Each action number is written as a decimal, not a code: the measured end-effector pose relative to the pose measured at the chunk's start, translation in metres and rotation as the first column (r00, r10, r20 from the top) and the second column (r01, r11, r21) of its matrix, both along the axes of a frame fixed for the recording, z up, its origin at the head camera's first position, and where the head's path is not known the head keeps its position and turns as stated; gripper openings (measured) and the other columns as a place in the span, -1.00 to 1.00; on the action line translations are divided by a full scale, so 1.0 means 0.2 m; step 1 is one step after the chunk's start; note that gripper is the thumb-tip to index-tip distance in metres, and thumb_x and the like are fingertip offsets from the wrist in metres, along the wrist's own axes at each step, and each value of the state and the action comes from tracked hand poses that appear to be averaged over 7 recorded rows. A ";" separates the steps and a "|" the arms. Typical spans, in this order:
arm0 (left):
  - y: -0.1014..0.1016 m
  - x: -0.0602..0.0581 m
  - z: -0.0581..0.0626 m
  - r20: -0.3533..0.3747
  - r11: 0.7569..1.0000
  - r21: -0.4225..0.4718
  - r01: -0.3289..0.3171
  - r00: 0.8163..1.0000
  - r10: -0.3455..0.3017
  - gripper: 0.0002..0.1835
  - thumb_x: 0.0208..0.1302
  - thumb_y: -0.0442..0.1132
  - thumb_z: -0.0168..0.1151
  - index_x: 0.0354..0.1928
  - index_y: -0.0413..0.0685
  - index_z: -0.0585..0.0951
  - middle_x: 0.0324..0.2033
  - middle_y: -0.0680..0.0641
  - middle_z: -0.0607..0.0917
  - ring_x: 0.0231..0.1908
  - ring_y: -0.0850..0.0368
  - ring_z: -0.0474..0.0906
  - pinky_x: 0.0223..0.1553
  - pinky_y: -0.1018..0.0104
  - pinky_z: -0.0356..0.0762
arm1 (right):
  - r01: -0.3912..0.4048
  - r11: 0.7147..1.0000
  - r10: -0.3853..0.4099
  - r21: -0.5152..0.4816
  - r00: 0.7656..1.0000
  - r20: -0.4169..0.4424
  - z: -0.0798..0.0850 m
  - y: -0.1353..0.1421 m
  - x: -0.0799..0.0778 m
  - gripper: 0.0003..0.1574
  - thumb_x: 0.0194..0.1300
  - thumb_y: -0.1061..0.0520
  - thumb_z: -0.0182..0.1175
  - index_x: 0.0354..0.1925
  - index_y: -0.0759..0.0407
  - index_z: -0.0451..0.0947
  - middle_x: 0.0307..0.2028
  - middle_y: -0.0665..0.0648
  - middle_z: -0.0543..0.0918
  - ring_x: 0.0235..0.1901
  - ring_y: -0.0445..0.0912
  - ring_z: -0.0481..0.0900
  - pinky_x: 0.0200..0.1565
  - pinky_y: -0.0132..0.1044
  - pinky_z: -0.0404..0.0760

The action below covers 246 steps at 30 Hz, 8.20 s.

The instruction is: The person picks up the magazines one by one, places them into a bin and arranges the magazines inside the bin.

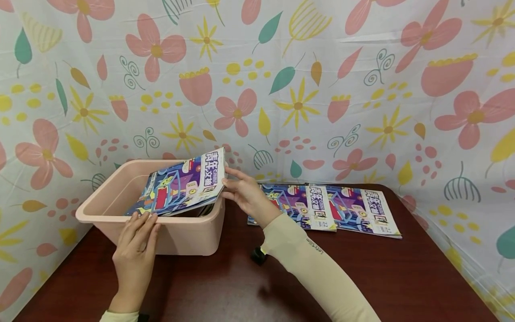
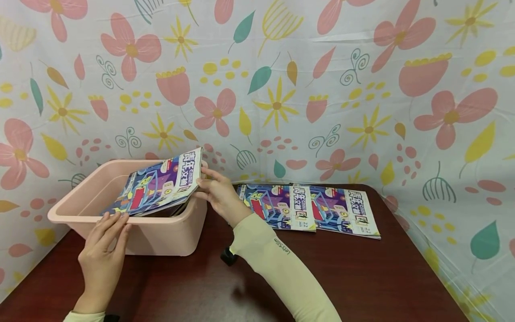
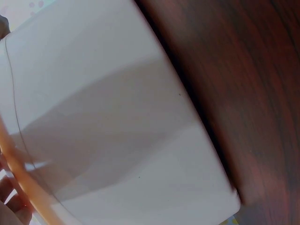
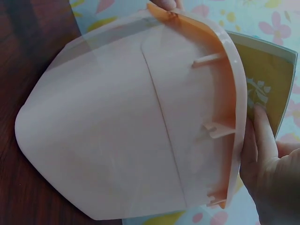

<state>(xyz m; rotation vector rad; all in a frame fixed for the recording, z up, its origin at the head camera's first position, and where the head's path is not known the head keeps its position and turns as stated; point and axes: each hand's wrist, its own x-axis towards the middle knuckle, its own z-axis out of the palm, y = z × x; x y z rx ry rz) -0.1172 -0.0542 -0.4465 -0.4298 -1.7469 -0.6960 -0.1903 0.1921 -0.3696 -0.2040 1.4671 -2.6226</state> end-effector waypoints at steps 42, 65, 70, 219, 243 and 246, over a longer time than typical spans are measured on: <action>-0.01 -0.01 0.00 -0.009 1.000 0.005 -0.002 1.000 0.002 -0.55 -0.15 -0.60 0.45 -0.09 -0.27 0.71 -0.07 -0.28 0.68 0.14 -0.19 0.50 0.35 0.12 0.26 | 0.025 0.993 -0.009 0.119 0.991 -0.134 -0.11 0.43 0.02 -0.41 0.43 0.38 -0.05 0.39 0.37 0.17 0.34 0.41 0.26 0.35 0.20 0.23 0.36 -0.13 0.28; 0.00 -0.01 0.01 -0.011 1.000 -0.007 0.003 1.000 -0.003 -0.57 -0.09 -0.57 0.44 -0.07 -0.24 0.71 -0.06 -0.27 0.68 0.15 -0.19 0.49 0.35 0.10 0.26 | 0.173 0.945 -0.160 0.277 0.985 -0.067 -0.30 0.92 0.04 -0.29 0.46 0.27 -0.01 0.47 0.27 0.00 0.43 0.35 0.11 0.35 0.09 0.25 0.30 -0.26 0.37; 0.00 -0.01 0.01 -0.011 1.000 -0.010 0.003 1.000 -0.004 -0.55 -0.11 -0.57 0.45 -0.07 -0.24 0.70 -0.05 -0.27 0.68 0.14 -0.20 0.49 0.35 0.10 0.26 | 0.182 0.952 -0.179 0.246 0.983 -0.037 -0.32 0.98 0.05 -0.29 0.46 0.27 -0.01 0.47 0.27 0.02 0.43 0.35 0.10 0.08 -0.20 0.53 0.21 -0.35 0.46; -0.01 -0.02 -0.01 -0.024 1.000 0.001 0.007 1.000 -0.007 -0.70 0.10 -0.39 0.39 -0.08 -0.26 0.70 -0.05 -0.27 0.68 0.16 -0.19 0.49 0.35 0.07 0.26 | -0.033 0.871 -0.075 0.491 0.977 0.199 -0.59 1.28 -0.11 -0.08 0.40 0.40 -0.03 0.48 0.34 -0.35 0.26 0.51 0.27 -0.27 -0.20 0.58 0.07 -0.15 0.60; -0.01 -0.03 -0.02 -0.025 1.000 0.003 0.002 1.000 -0.002 -0.71 0.08 -0.41 0.40 -0.09 -0.27 0.71 -0.05 -0.27 0.68 0.16 -0.18 0.49 0.35 0.08 0.27 | 0.040 0.900 -0.166 0.433 0.952 0.256 -0.61 1.24 -0.10 -0.28 0.40 0.39 -0.05 0.41 0.52 -0.08 -0.42 0.01 0.62 -0.41 -0.18 0.61 -0.29 -0.35 0.69; -0.01 -0.02 -0.02 -0.013 1.000 0.002 -0.007 1.000 0.007 -0.63 -0.01 -0.49 0.43 -0.08 -0.24 0.71 -0.05 -0.27 0.68 0.16 -0.19 0.49 0.36 0.11 0.26 | 0.048 0.911 -0.164 0.410 0.953 0.254 -0.62 1.24 -0.09 -0.24 0.39 0.41 -0.04 0.41 0.54 -0.14 -0.41 0.00 0.60 -0.40 -0.19 0.60 -0.28 -0.36 0.68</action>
